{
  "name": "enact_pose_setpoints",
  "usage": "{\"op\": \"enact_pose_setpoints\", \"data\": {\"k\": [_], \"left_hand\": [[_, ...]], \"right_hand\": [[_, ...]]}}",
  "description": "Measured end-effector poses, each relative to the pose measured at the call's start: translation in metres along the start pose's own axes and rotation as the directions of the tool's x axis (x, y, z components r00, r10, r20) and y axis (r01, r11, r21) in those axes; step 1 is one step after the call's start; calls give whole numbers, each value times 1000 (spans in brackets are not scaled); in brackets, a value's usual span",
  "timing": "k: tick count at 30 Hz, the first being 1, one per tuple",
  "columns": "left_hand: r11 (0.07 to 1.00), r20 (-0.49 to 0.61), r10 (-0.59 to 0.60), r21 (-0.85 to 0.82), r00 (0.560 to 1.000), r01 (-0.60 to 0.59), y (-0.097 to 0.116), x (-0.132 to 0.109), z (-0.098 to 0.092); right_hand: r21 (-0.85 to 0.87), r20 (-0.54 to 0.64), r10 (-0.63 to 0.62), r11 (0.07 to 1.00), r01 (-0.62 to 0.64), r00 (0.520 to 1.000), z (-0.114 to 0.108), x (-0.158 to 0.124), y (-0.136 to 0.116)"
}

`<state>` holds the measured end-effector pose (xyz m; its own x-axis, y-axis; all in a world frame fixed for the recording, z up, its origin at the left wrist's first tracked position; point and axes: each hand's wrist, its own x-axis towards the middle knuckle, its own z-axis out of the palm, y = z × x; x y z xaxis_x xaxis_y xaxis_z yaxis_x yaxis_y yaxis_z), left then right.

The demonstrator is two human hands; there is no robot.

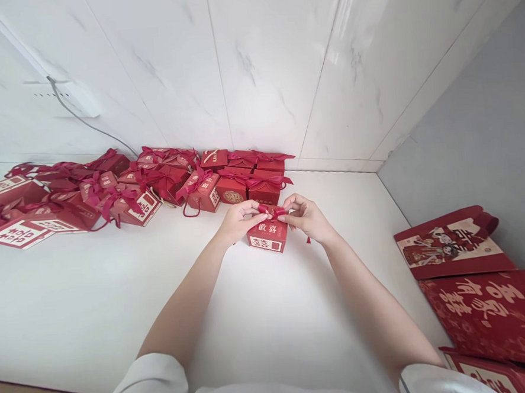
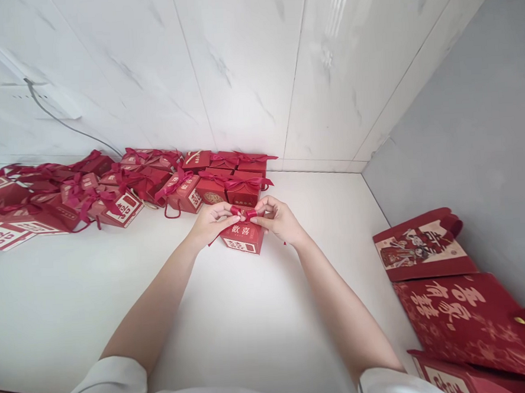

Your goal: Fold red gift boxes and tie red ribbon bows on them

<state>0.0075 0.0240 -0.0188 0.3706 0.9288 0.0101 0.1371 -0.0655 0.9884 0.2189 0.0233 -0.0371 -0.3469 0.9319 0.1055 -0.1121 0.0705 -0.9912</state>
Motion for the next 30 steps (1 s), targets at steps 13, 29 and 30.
{"op": "enact_pose_setpoints", "data": {"k": [13, 29, 30], "left_hand": [[980, 137, -139, 159, 981, 117, 4, -3, -34], [990, 231, -82, 135, 969, 51, 8, -5, -43], [994, 242, -41, 108, 969, 15, 11, -6, -42]], "right_hand": [[-296, 90, 279, 924, -242, 956, -10, -9, -22], [-211, 136, 195, 964, -164, 971, -31, -6, -10], [-205, 141, 199, 964, -168, 970, -30, -6, -10]]}}
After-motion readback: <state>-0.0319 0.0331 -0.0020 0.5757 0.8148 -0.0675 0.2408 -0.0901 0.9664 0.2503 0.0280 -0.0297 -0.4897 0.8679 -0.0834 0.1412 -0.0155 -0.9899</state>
